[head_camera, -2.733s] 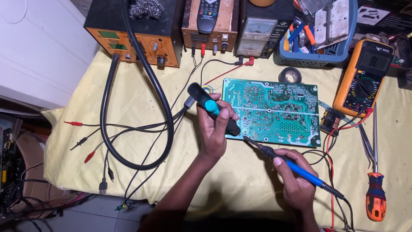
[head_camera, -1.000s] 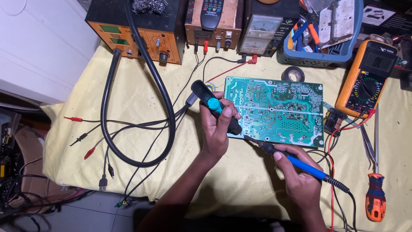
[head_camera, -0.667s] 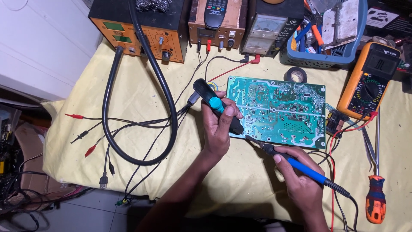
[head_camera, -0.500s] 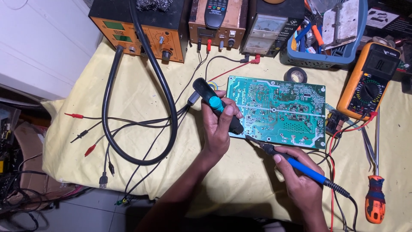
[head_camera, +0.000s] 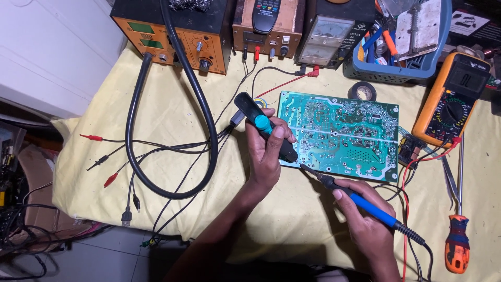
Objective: Using a soldering iron and a manual desoldering pump to remove solder from components on a printed circuit board.
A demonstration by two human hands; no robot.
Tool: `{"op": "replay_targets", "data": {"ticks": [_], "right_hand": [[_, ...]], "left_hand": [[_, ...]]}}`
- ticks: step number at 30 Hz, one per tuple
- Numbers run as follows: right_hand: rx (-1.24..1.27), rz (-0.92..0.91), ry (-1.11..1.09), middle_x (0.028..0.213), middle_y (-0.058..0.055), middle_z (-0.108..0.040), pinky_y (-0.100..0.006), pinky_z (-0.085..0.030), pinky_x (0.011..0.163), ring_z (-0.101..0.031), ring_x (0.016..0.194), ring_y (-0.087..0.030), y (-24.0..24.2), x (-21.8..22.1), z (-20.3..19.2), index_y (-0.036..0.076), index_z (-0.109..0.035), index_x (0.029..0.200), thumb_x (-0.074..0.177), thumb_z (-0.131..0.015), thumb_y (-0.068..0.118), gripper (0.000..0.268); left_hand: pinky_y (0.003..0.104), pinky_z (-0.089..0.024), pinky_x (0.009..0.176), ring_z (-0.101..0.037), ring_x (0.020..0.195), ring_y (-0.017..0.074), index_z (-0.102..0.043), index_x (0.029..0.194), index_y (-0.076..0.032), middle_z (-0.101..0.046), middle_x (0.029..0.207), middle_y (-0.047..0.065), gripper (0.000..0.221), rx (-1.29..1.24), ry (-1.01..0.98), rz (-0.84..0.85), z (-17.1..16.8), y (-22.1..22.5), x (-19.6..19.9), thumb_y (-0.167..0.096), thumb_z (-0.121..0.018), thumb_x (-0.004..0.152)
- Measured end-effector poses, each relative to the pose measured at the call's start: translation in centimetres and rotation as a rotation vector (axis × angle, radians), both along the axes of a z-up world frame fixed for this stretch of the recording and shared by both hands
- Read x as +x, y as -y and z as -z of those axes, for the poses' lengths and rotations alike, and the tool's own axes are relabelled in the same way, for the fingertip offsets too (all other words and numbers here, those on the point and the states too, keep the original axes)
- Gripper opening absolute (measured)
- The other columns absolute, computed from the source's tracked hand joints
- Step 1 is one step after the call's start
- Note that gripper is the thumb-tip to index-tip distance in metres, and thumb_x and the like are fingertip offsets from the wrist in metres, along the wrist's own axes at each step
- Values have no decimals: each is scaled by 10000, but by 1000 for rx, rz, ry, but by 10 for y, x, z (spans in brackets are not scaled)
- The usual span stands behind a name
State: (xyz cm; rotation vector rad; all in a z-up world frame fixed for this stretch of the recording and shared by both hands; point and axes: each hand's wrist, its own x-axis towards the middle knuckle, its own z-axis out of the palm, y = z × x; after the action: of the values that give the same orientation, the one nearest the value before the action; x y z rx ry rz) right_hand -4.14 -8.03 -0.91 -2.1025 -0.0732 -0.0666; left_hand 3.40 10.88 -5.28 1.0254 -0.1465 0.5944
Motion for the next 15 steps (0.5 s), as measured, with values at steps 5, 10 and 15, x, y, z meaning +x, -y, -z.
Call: {"op": "replay_targets", "data": {"ticks": [5, 10, 15], "right_hand": [[78, 194, -200, 992, -109, -792, -290, -620, 772, -744, 830, -193, -8, 0, -6, 30, -781, 1115, 899, -721, 169, 263], [8, 31, -55, 1032, -123, -794, -302, -607, 831, -755, 959, -214, -2, 0, -7, 20, -779, 1085, 883, -725, 134, 238], [-11, -47, -6, 1020, -115, -786, -306, -583, 854, -746, 975, -215, 1, 1, -7, 27, -783, 1075, 877, -731, 115, 223]], "left_hand": [[353, -508, 825, -586, 762, 191, -424, 1288, -66, -544, 817, 65, 307, -16, 8, -2, 0, -1, 1, -253, -547, 1078], [352, -513, 807, -582, 752, 194, -426, 1284, -70, -534, 816, 60, 305, -26, 8, -1, 0, -1, 1, -257, -551, 1077], [355, -515, 801, -587, 742, 197, -422, 1282, -72, -543, 807, 62, 304, -40, -1, 9, 2, 2, 0, -249, -555, 1073]]}}
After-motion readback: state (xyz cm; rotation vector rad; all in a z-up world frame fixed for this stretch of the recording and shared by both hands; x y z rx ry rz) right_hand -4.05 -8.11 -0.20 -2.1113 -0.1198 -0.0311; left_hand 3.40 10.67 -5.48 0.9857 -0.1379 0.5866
